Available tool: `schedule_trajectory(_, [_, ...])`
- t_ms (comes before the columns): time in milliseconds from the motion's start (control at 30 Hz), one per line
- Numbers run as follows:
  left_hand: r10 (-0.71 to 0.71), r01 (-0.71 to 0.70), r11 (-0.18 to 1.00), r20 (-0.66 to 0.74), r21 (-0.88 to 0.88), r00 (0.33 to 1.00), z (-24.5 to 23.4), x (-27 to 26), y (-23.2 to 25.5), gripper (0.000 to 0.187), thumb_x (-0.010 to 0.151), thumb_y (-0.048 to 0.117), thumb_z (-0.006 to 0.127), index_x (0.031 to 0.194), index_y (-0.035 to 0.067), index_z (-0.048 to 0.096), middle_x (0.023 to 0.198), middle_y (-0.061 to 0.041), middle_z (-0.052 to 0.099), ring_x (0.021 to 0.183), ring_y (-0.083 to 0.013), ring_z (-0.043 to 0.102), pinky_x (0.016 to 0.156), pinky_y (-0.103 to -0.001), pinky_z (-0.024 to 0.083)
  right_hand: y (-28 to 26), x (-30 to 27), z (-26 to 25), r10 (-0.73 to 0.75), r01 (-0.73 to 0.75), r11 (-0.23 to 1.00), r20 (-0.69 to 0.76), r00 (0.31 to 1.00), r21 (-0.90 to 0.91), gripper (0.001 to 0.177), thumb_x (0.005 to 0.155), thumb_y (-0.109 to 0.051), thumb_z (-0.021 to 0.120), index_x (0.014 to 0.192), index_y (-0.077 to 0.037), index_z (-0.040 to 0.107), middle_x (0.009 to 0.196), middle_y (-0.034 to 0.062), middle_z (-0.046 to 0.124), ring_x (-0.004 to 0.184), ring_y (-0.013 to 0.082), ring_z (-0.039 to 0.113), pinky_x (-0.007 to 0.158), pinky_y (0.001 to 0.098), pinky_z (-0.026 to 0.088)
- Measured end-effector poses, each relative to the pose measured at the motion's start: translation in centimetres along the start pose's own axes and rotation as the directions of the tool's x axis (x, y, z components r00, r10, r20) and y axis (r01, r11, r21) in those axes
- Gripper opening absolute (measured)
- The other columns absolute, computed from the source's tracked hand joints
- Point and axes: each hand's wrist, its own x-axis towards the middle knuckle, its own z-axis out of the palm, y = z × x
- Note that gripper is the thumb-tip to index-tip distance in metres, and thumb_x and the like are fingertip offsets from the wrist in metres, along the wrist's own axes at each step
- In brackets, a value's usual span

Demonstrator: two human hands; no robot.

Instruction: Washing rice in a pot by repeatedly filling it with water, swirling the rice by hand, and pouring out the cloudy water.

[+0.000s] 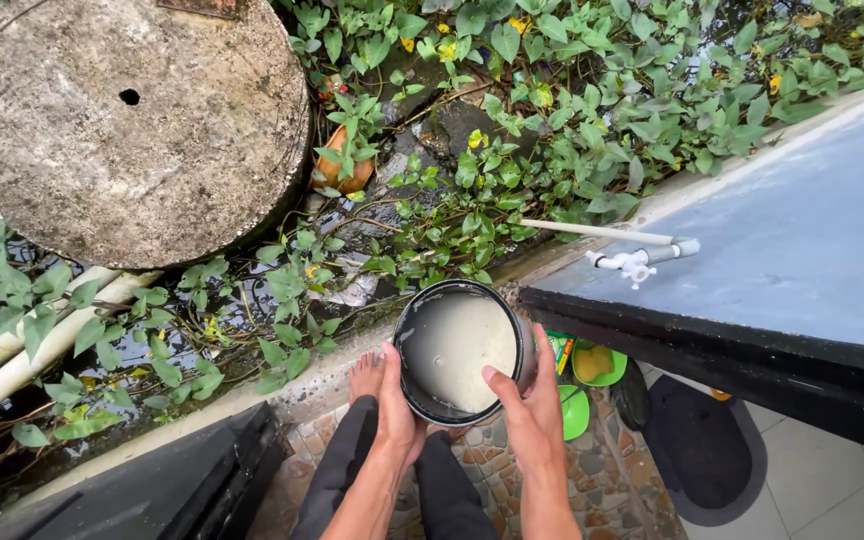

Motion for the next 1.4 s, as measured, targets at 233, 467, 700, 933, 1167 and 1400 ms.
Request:
schedule_trajectory(233, [-0.033,0.030,0.989,-0.017,-0.143,0.999,0.7,0.9,-0.1,0.087,0.085,0.065,0.037,0.149,0.009,0.055,0.151,-0.013,0.060,0.139,-0.0295,0.055,0.116,-0.048,0.045,-1.7,-0.1,0.8,0.021,-0.028,0.983,-0.038,0.999,-0.182,0.098,0.077,-0.035,0.073,0.162,-0.024,0.025,0.172,-0.0028,0.024,0.158,0.0138,0.020,0.126,0.0365,0.018])
schedule_trajectory(467, [-0.049,0.046,0.982,-0.011,-0.181,0.999,0.7,1.7,-0.4,0.087,0.084,0.068,0.038,0.146,0.011,0.057,0.145,-0.015,0.063,0.133,-0.0333,0.059,0.111,-0.051,0.048,-2.0,0.7,1.1,0.041,-0.051,0.973,-0.047,0.998,-0.224,0.100,0.076,-0.037,0.073,0.162,-0.024,0.024,0.171,-0.0006,0.025,0.157,0.0157,0.024,0.123,0.0375,0.024])
schedule_trajectory(700, [-0.056,0.046,0.976,-0.041,-0.215,0.998,1.1,2.3,-0.6,0.085,0.085,0.066,0.040,0.145,0.009,0.058,0.146,-0.017,0.064,0.134,-0.0345,0.060,0.111,-0.051,0.048,-1.9,1.6,1.2,0.023,-0.039,0.963,-0.064,0.998,-0.268,0.102,0.074,-0.038,0.073,0.163,-0.022,0.025,0.169,0.0048,0.026,0.155,0.0181,0.028,0.123,0.0386,0.024])
schedule_trajectory(933, [-0.075,0.065,0.973,-0.036,-0.224,0.997,1.6,2.6,-0.5,0.088,0.083,0.067,0.040,0.149,0.011,0.055,0.150,-0.017,0.061,0.135,-0.0384,0.058,0.110,-0.055,0.049,-3.3,1.5,1.3,0.041,-0.060,0.948,-0.068,0.997,-0.313,0.100,0.076,-0.040,0.071,0.163,-0.025,0.024,0.170,0.0036,0.025,0.157,0.0193,0.024,0.124,0.0432,0.024])
schedule_trajectory(1167, [-0.071,0.066,0.969,-0.013,-0.239,0.997,1.7,3.1,-0.9,0.090,0.083,0.069,0.038,0.149,0.011,0.055,0.151,-0.017,0.060,0.136,-0.0378,0.057,0.110,-0.054,0.048,-3.3,2.0,1.0,0.036,-0.056,0.954,-0.073,0.997,-0.293,0.098,0.075,-0.040,0.072,0.162,-0.026,0.028,0.167,0.0042,0.030,0.155,0.0193,0.030,0.121,0.0415,0.028])
schedule_trajectory(1400, [-0.073,0.065,0.963,-0.023,-0.262,0.997,1.9,2.9,-1.0,0.090,0.082,0.067,0.041,0.149,0.008,0.055,0.150,-0.018,0.060,0.135,-0.0379,0.058,0.111,-0.053,0.048,-3.0,2.2,1.0,0.012,-0.031,0.952,-0.066,0.998,-0.305,0.099,0.076,-0.039,0.073,0.162,-0.023,0.027,0.168,0.0023,0.030,0.154,0.0189,0.029,0.122,0.0401,0.026])
